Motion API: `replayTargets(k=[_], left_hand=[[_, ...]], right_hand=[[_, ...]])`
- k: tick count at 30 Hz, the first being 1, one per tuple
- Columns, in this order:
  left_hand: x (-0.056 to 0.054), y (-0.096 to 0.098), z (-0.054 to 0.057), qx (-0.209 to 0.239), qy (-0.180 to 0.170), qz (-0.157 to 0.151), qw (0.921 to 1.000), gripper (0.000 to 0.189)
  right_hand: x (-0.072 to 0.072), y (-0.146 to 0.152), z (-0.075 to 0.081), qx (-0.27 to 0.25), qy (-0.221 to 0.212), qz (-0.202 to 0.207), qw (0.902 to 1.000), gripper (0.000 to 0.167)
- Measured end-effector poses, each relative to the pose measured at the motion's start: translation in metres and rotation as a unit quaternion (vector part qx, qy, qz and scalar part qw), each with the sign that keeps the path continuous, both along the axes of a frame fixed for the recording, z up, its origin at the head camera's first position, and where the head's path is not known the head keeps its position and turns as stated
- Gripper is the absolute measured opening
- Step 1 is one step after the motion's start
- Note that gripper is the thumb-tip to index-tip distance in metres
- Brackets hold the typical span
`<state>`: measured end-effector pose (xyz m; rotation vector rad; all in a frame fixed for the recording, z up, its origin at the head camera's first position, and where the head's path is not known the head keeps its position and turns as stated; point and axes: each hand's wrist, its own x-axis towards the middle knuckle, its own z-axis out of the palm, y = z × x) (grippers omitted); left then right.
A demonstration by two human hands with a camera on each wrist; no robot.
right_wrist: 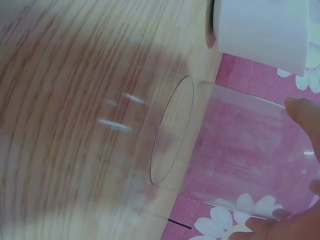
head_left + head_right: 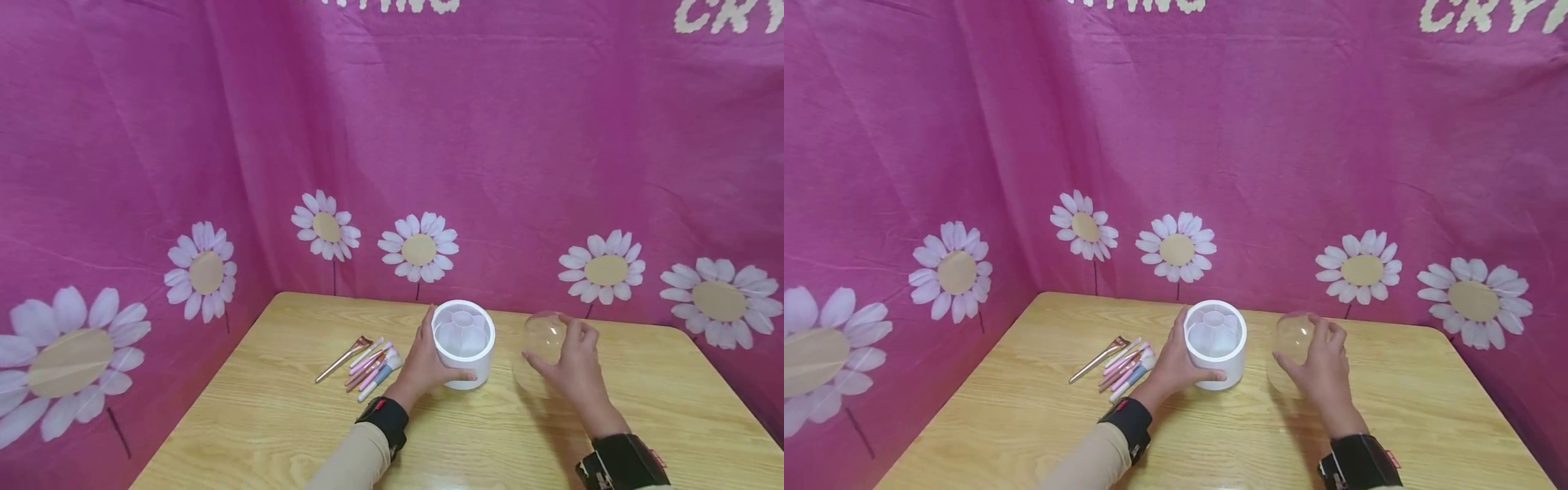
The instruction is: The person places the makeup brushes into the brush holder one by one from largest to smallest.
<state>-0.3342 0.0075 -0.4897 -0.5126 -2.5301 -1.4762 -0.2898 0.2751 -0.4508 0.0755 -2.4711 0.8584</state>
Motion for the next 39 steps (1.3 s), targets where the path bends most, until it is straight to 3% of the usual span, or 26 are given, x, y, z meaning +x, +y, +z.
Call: replayTargets(k=[6, 11, 13, 15, 18, 20, 22, 24, 27, 33, 37, 39], left_hand=[[-0.001, -0.013, -0.001, -0.022, -0.015, 0.004, 0.9996, 0.153], [0.018, -0.051, 0.014, -0.146, 0.001, -0.025, 0.9889, 0.147], [0.027, -0.073, 0.020, -0.175, 0.014, -0.032, 0.9839, 0.132], [0.030, -0.094, 0.022, -0.168, 0.019, -0.015, 0.9855, 0.109], [0.028, -0.124, 0.022, -0.161, 0.026, 0.060, 0.9848, 0.073], [0.025, -0.139, 0.020, -0.190, 0.013, 0.124, 0.9740, 0.056], [0.021, -0.150, 0.019, -0.243, -0.019, 0.170, 0.9550, 0.038], [0.020, -0.157, 0.018, -0.293, -0.065, 0.186, 0.9354, 0.021], [0.017, -0.161, 0.016, -0.329, -0.096, 0.193, 0.9194, 0.008], [0.016, -0.163, 0.013, -0.308, -0.092, 0.217, 0.9217, 0.016], [0.017, -0.162, 0.017, -0.265, -0.086, 0.216, 0.9358, 0.010], [0.019, -0.158, 0.019, -0.227, -0.068, 0.217, 0.9470, 0.012]], right_hand=[[0.001, -0.003, -0.003, -0.001, -0.023, 0.005, 0.9997, 0.098], [0.005, -0.001, -0.005, 0.003, -0.013, 0.035, 0.9993, 0.104], [0.008, 0.002, -0.004, 0.005, -0.005, 0.046, 0.9989, 0.107], [0.011, 0.006, -0.002, 0.009, 0.009, 0.048, 0.9988, 0.108], [0.017, 0.010, 0.001, 0.012, 0.042, 0.040, 0.9983, 0.105], [0.019, 0.011, 0.003, 0.011, 0.072, 0.034, 0.9967, 0.100], [0.021, 0.012, 0.004, 0.005, 0.099, 0.036, 0.9944, 0.094], [0.022, 0.011, 0.004, -0.003, 0.116, 0.039, 0.9924, 0.090], [0.024, 0.010, 0.006, -0.015, 0.116, 0.044, 0.9922, 0.087], [0.024, 0.008, 0.008, -0.028, 0.086, 0.056, 0.9943, 0.082], [0.023, 0.008, 0.008, -0.031, 0.076, 0.061, 0.9948, 0.079], [0.022, 0.008, 0.009, -0.033, 0.073, 0.060, 0.9950, 0.078]])
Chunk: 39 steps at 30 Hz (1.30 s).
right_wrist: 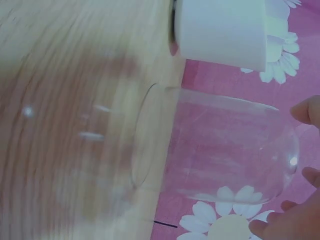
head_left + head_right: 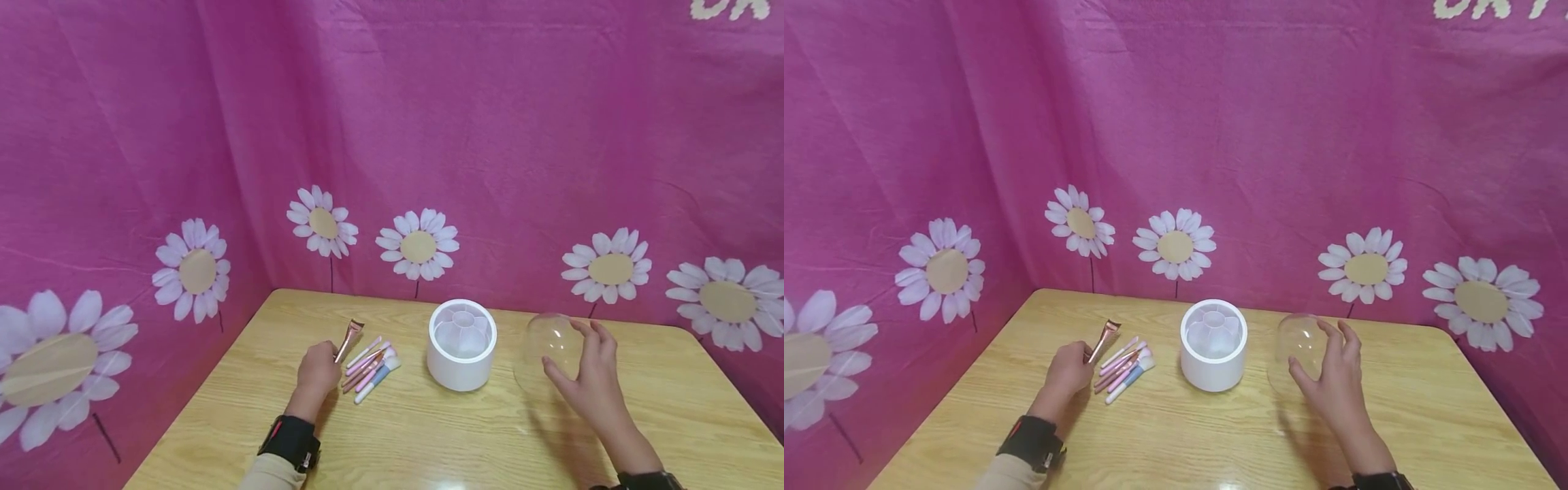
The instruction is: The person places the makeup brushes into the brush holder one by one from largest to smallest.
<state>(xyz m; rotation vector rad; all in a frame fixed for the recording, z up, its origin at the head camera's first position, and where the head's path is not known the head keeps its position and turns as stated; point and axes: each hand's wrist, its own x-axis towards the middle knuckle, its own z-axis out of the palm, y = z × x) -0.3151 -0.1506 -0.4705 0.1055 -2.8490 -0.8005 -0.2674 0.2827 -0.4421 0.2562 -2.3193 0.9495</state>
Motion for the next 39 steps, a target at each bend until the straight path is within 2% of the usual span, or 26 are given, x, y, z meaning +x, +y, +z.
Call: replayTargets(k=[2, 4, 7, 9, 11, 13, 15, 17, 20, 22, 24, 28, 32, 35, 37, 39], left_hand=[[0.002, 0.006, 0.004, 0.032, 0.036, -0.008, 0.9988, 0.016], [0.004, 0.015, 0.009, 0.072, 0.077, -0.024, 0.9942, 0.019], [0.007, 0.035, 0.022, 0.135, 0.142, -0.061, 0.9787, 0.025], [0.009, 0.053, 0.031, 0.188, 0.172, -0.087, 0.9632, 0.028], [0.013, 0.075, 0.042, 0.234, 0.184, -0.112, 0.9482, 0.028], [0.018, 0.097, 0.050, 0.277, 0.178, -0.134, 0.9348, 0.027], [0.025, 0.119, 0.055, 0.304, 0.167, -0.157, 0.9246, 0.025], [0.031, 0.138, 0.056, 0.319, 0.157, -0.183, 0.9166, 0.025], [0.035, 0.162, 0.055, 0.328, 0.152, -0.222, 0.9054, 0.025], [0.036, 0.174, 0.053, 0.329, 0.152, -0.240, 0.9005, 0.025], [0.036, 0.182, 0.050, 0.326, 0.156, -0.250, 0.8982, 0.023], [0.036, 0.187, 0.045, 0.312, 0.170, -0.256, 0.8991, 0.022], [0.034, 0.181, 0.043, 0.277, 0.177, -0.269, 0.9055, 0.025], [0.030, 0.173, 0.044, 0.234, 0.186, -0.261, 0.9179, 0.029], [0.027, 0.169, 0.045, 0.202, 0.198, -0.235, 0.9300, 0.030], [0.023, 0.165, 0.046, 0.170, 0.205, -0.193, 0.9444, 0.031]], right_hand=[[0.000, -0.002, 0.001, -0.002, -0.002, -0.002, 1.0000, 0.077], [0.000, -0.005, 0.004, -0.007, 0.001, -0.006, 1.0000, 0.076], [0.000, -0.014, 0.010, -0.021, 0.018, -0.019, 0.9994, 0.074], [0.000, -0.023, 0.013, -0.038, 0.047, -0.029, 0.9978, 0.070], [0.000, -0.033, 0.017, -0.059, 0.092, -0.032, 0.9935, 0.064], [0.000, -0.046, 0.020, -0.072, 0.143, -0.026, 0.9867, 0.055], [-0.001, -0.060, 0.023, -0.078, 0.169, -0.012, 0.9825, 0.049], [-0.002, -0.073, 0.026, -0.082, 0.157, 0.007, 0.9842, 0.045], [-0.004, -0.091, 0.031, -0.108, 0.082, 0.028, 0.9904, 0.040], [-0.006, -0.099, 0.034, -0.132, 0.037, 0.032, 0.9900, 0.033], [-0.006, -0.104, 0.036, -0.153, 0.016, 0.029, 0.9876, 0.023], [-0.006, -0.107, 0.036, -0.167, 0.012, 0.025, 0.9856, 0.013], [-0.004, -0.105, 0.034, -0.182, 0.009, 0.032, 0.9828, 0.011], [-0.005, -0.101, 0.035, -0.184, 0.010, 0.026, 0.9826, 0.013], [-0.007, -0.099, 0.035, -0.182, 0.016, 0.018, 0.9830, 0.018], [-0.009, -0.097, 0.036, -0.188, 0.022, 0.017, 0.9818, 0.022]])
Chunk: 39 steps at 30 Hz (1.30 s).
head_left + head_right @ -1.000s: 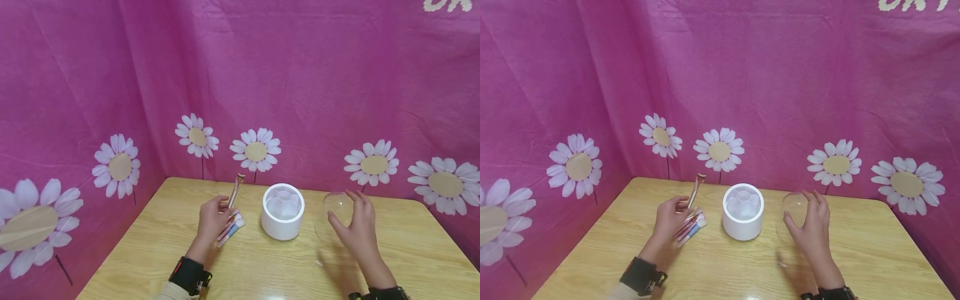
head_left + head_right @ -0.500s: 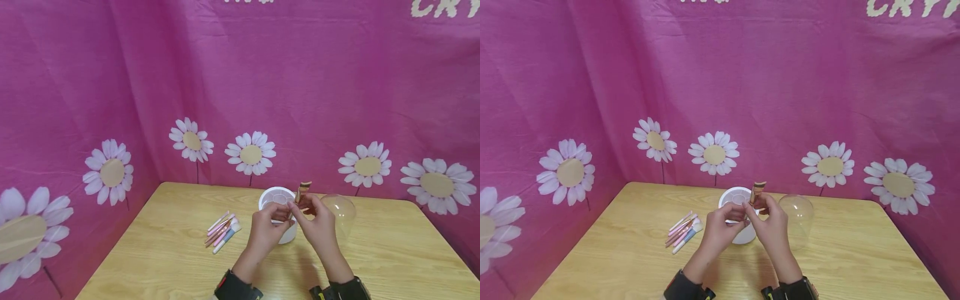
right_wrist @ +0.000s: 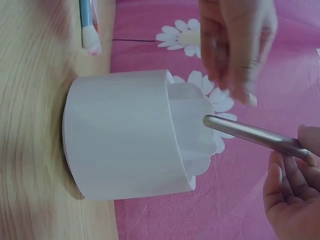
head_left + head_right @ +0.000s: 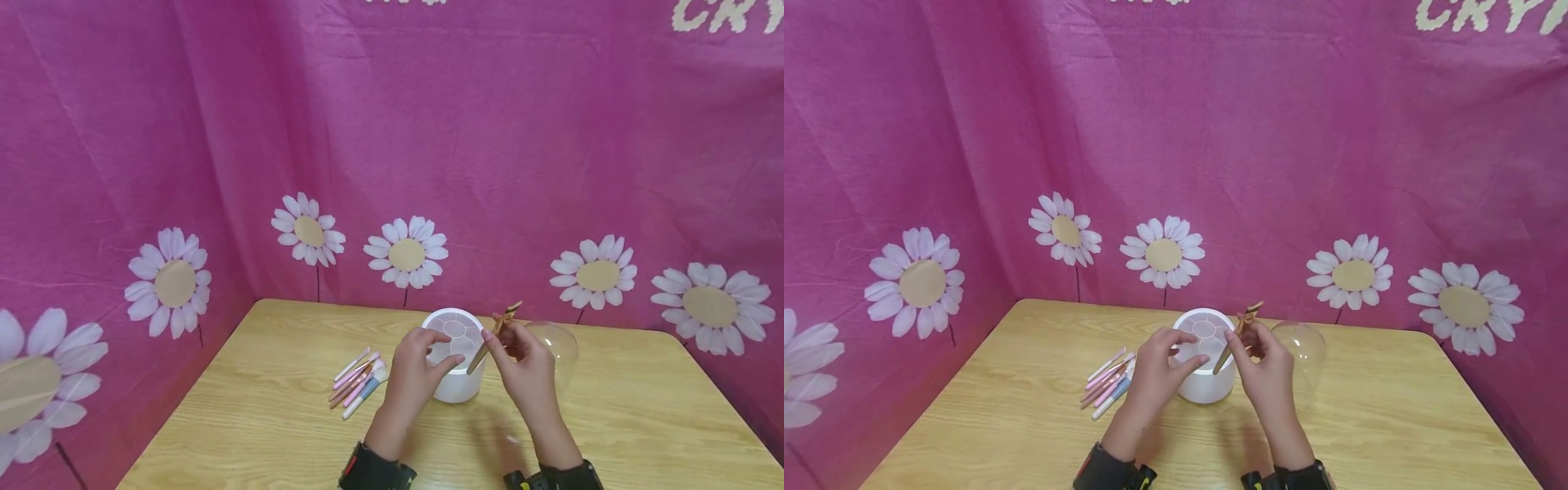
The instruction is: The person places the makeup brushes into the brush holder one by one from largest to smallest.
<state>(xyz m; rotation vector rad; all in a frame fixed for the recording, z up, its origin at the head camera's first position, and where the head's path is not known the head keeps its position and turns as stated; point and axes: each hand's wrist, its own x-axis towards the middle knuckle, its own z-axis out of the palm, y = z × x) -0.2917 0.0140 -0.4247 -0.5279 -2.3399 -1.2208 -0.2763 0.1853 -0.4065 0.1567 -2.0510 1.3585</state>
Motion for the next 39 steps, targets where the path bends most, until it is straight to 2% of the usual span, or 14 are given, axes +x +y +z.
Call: replayTargets(k=[3, 6, 9, 12, 15, 19, 24, 29, 34, 39], left_hand=[[-0.005, -0.005, -0.004, -0.025, -0.025, 0.060, 0.9976, 0.031], [-0.010, -0.007, -0.008, -0.040, -0.055, 0.076, 0.9948, 0.035], [-0.013, -0.007, -0.010, -0.048, -0.071, 0.066, 0.9942, 0.040], [-0.016, -0.008, -0.011, -0.051, -0.070, 0.056, 0.9947, 0.039], [-0.019, -0.009, -0.012, -0.050, -0.055, 0.055, 0.9958, 0.028], [-0.023, -0.010, -0.012, -0.048, -0.041, 0.053, 0.9966, 0.010], [-0.027, -0.011, -0.009, -0.063, -0.048, 0.038, 0.9961, 0.009], [-0.025, -0.014, -0.003, -0.088, -0.048, 0.024, 0.9947, 0.008], [-0.022, -0.021, 0.003, -0.108, -0.066, 0.011, 0.9919, 0.007], [-0.019, -0.024, 0.010, -0.122, -0.089, -0.008, 0.9884, 0.008]], right_hand=[[-0.003, -0.001, -0.001, -0.010, 0.013, 0.006, 0.9998, 0.023], [-0.006, -0.003, -0.001, -0.009, 0.032, 0.014, 0.9994, 0.020], [-0.010, -0.003, 0.000, 0.002, 0.052, 0.010, 0.9986, 0.021], [-0.015, -0.005, 0.003, 0.009, 0.067, 0.007, 0.9977, 0.026], [-0.021, -0.008, 0.008, 0.008, 0.075, 0.006, 0.9971, 0.033], [-0.027, -0.006, 0.013, -0.022, 0.083, 0.017, 0.9962, 0.041], [-0.029, -0.004, 0.017, -0.044, 0.084, 0.027, 0.9951, 0.035], [-0.026, -0.004, 0.020, -0.047, 0.090, 0.035, 0.9942, 0.028], [-0.024, -0.009, 0.021, -0.036, 0.077, 0.053, 0.9949, 0.026], [-0.023, -0.012, 0.022, 0.008, 0.035, 0.069, 0.9969, 0.024]])
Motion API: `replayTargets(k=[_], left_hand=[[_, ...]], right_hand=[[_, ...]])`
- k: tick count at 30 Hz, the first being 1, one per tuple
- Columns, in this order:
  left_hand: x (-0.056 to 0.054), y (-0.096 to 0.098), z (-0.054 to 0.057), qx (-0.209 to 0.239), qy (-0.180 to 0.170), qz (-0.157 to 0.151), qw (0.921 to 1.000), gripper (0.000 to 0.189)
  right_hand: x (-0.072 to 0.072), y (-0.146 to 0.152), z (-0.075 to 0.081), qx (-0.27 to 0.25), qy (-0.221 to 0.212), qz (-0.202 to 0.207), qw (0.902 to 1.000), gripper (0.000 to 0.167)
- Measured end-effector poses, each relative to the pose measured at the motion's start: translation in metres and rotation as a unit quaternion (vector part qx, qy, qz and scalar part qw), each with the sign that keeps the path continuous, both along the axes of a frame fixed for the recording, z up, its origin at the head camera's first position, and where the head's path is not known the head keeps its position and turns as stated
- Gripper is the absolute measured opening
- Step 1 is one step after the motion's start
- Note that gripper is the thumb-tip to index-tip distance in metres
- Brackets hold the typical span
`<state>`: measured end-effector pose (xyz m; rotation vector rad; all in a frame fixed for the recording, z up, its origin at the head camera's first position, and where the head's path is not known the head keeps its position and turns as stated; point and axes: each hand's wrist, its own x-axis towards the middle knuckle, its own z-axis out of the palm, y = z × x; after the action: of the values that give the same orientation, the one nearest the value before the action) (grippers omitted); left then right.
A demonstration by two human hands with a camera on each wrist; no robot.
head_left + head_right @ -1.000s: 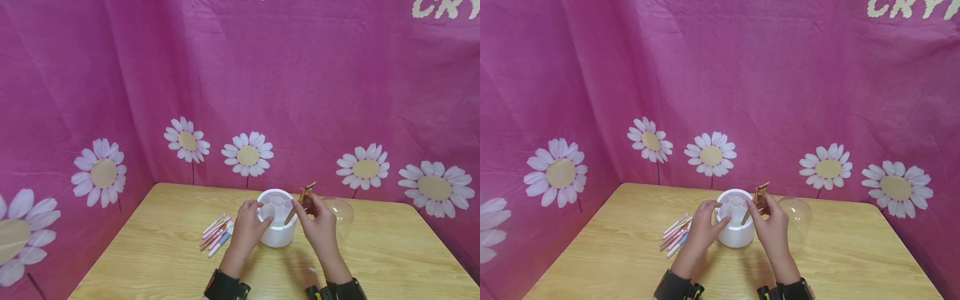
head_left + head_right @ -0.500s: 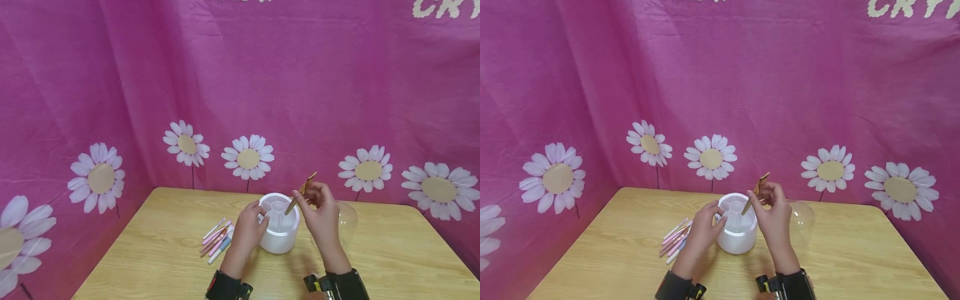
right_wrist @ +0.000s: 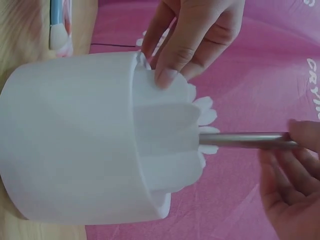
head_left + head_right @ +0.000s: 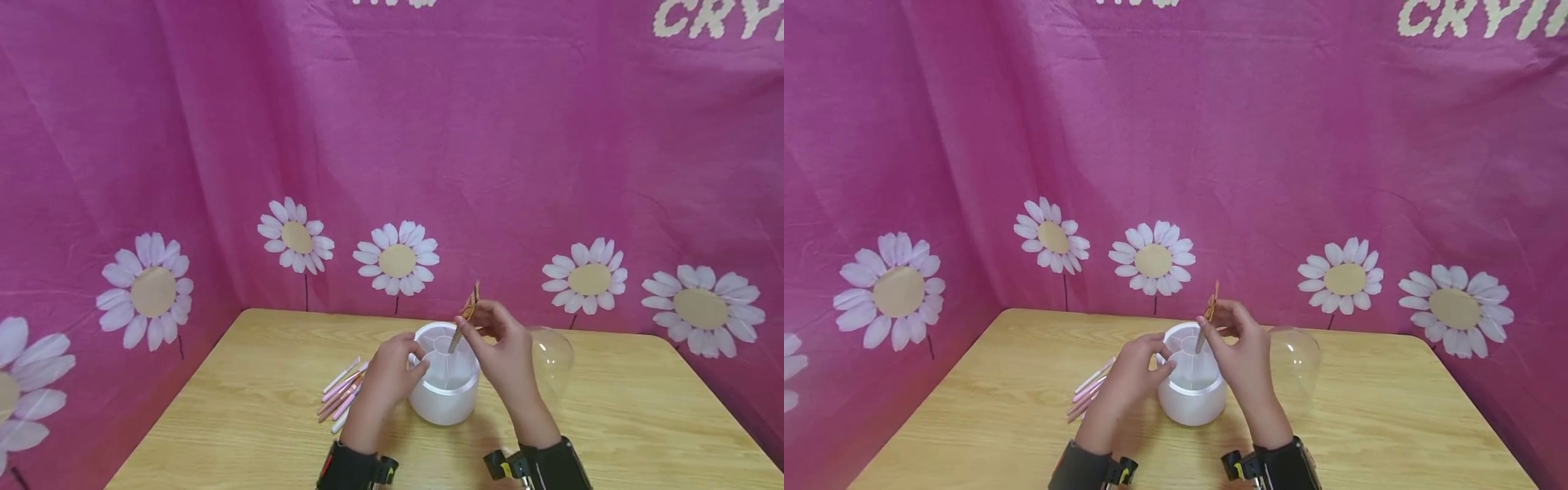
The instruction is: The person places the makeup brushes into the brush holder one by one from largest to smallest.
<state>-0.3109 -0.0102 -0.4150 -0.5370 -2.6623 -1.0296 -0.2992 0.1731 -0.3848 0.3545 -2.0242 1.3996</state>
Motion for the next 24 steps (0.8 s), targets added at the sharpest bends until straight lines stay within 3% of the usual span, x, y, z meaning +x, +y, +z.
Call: replayTargets(k=[5, 9, 14, 20, 24], left_hand=[[0.0001, -0.0010, 0.0044, -0.017, -0.005, -0.021, 0.9996, 0.011], [-0.0008, -0.0020, 0.0075, -0.031, -0.019, -0.047, 0.9982, 0.028], [0.0003, -0.0041, 0.0080, -0.066, -0.041, -0.051, 0.9957, 0.045], [0.0042, -0.0031, 0.0048, -0.115, -0.045, -0.041, 0.9915, 0.038], [0.0072, -0.0018, 0.0086, -0.121, -0.046, -0.045, 0.9905, 0.043]], right_hand=[[0.0015, -0.0001, 0.0041, 0.070, -0.041, 0.006, 0.9967, 0.025], [-0.0001, 0.0001, 0.0064, 0.096, -0.056, 0.005, 0.9938, 0.022], [-0.0034, -0.0026, 0.0056, 0.111, -0.069, 0.001, 0.9915, 0.018], [-0.0008, -0.0004, 0.0047, 0.113, -0.073, -0.004, 0.9909, 0.018], [0.0042, 0.0025, 0.0076, 0.099, -0.082, -0.012, 0.9916, 0.023]])
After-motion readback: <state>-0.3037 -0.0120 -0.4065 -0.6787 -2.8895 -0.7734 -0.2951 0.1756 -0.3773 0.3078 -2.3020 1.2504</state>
